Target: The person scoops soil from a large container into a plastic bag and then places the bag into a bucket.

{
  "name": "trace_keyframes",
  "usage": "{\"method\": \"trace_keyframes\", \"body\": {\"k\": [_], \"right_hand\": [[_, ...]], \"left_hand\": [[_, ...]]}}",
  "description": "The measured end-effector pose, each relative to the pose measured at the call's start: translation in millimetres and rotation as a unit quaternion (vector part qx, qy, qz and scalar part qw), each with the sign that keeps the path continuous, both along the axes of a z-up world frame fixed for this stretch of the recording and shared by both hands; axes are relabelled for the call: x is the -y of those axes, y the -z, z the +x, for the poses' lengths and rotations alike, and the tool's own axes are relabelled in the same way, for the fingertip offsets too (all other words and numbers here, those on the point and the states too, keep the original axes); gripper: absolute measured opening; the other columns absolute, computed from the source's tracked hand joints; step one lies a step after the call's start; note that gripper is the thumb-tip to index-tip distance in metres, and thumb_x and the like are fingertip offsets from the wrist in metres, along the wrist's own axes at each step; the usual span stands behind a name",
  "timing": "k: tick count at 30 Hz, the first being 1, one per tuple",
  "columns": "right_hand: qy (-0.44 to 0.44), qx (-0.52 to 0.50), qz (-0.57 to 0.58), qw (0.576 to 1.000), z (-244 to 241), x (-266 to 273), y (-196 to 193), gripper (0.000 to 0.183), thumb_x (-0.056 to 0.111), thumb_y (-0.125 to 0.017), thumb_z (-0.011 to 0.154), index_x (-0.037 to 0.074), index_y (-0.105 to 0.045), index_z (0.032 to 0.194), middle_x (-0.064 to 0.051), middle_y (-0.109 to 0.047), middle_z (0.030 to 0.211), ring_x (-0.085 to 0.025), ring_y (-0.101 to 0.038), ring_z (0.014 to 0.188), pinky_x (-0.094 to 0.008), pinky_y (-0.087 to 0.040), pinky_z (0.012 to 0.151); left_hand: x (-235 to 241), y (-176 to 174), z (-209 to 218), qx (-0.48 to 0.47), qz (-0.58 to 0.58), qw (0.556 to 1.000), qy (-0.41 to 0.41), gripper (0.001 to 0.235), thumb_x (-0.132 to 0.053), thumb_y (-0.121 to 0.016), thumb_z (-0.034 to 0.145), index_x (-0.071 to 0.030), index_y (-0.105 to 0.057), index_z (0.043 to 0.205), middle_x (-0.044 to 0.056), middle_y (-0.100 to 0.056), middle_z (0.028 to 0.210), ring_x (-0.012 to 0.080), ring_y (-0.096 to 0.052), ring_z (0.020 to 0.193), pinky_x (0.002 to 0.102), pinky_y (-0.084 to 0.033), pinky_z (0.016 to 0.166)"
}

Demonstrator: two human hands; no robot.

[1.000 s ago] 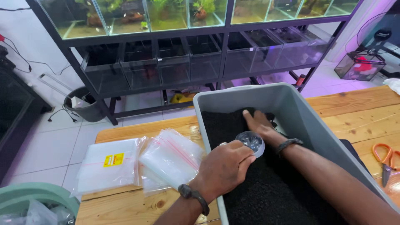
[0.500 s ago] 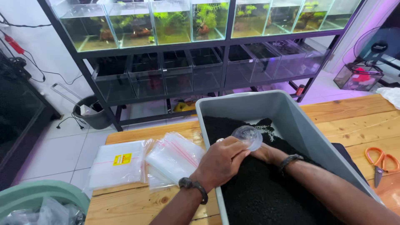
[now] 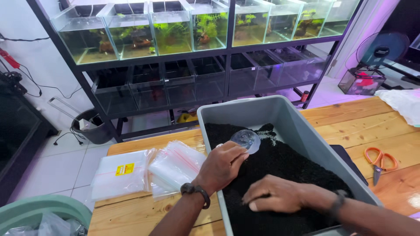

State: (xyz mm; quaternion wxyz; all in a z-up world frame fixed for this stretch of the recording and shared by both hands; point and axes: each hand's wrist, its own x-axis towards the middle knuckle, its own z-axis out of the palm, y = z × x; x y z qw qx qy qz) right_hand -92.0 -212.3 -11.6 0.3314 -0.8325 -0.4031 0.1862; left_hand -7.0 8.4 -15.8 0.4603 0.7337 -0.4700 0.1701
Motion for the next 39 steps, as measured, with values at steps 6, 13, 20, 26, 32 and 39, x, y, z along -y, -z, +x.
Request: {"method": "trace_keyframes", "body": {"k": [6, 13, 20, 26, 32, 39], "right_hand": [[0.111, -0.048, 0.057, 0.991, 8.2, 37.9, -18.5, 0.040, 0.040, -0.066, 0.099, 0.012, -0.094, 0.095, -0.009, -0.092, 0.125, -0.022, -0.084, 0.120, -0.039, -0.062, 0.104], [0.453, -0.011, -0.140, 0.880, 147.7, 76.0, 33.0, 0.062, 0.050, -0.043, 0.107, 0.014, -0.063, 0.154, -0.009, -0.065, 0.160, -0.025, -0.059, 0.150, -0.038, -0.038, 0.127], [0.496, 0.126, -0.272, 0.815, 248.4, 112.4, 189.7, 0.065, 0.051, -0.057, 0.101, 0.008, -0.057, 0.149, -0.028, -0.061, 0.136, -0.051, -0.062, 0.125, -0.056, -0.050, 0.105], [0.585, 0.072, -0.072, 0.804, 242.3, 9.2, 169.7, 0.060, 0.054, -0.054, 0.104, 0.004, -0.055, 0.136, -0.029, -0.062, 0.138, -0.050, -0.058, 0.133, -0.062, -0.044, 0.111], [0.543, -0.017, 0.018, 0.839, 201.5, -41.3, 89.5, 0.061, 0.053, -0.036, 0.108, 0.013, -0.059, 0.148, -0.014, -0.061, 0.159, -0.035, -0.052, 0.150, -0.046, -0.033, 0.127], [0.326, 0.145, 0.059, 0.932, 180.7, -8.5, 123.9, 0.054, 0.014, -0.035, 0.113, 0.014, -0.049, 0.165, -0.009, -0.053, 0.168, -0.017, -0.048, 0.158, -0.029, -0.034, 0.131]], "left_hand": [[3.4, 5.0, -0.3, 0.009, -0.012, 1.000, -0.010, 0.013, -0.017, -0.071, 0.107, -0.006, -0.078, 0.110, 0.012, -0.078, 0.107, 0.0320, -0.075, 0.094, 0.042, -0.059, 0.086], [1.6, -0.8, -1.0, 0.039, 0.005, 0.999, 0.002, 0.012, -0.016, -0.066, 0.109, -0.010, -0.072, 0.100, 0.011, -0.072, 0.098, 0.0344, -0.070, 0.086, 0.046, -0.055, 0.080], [-2.5, -3.6, -0.8, 0.012, -0.021, 0.999, 0.028, 0.010, -0.013, -0.065, 0.111, -0.007, -0.072, 0.107, 0.014, -0.071, 0.103, 0.0371, -0.070, 0.092, 0.048, -0.055, 0.080], [-1.7, -4.4, -0.7, 0.006, -0.028, 0.999, 0.045, 0.010, -0.009, -0.067, 0.112, -0.001, -0.072, 0.109, 0.013, -0.065, 0.097, 0.0346, -0.066, 0.085, 0.047, -0.054, 0.075], [-0.7, -5.8, 0.2, 0.026, -0.039, 0.997, 0.054, 0.009, -0.007, -0.067, 0.112, -0.003, -0.067, 0.103, 0.012, -0.062, 0.093, 0.0347, -0.063, 0.083, 0.048, -0.052, 0.074], [0.9, -5.9, 2.2, 0.018, -0.052, 0.996, 0.068, 0.009, -0.007, -0.066, 0.113, -0.001, -0.071, 0.107, 0.015, -0.067, 0.096, 0.0372, -0.065, 0.083, 0.048, -0.053, 0.078]]}}
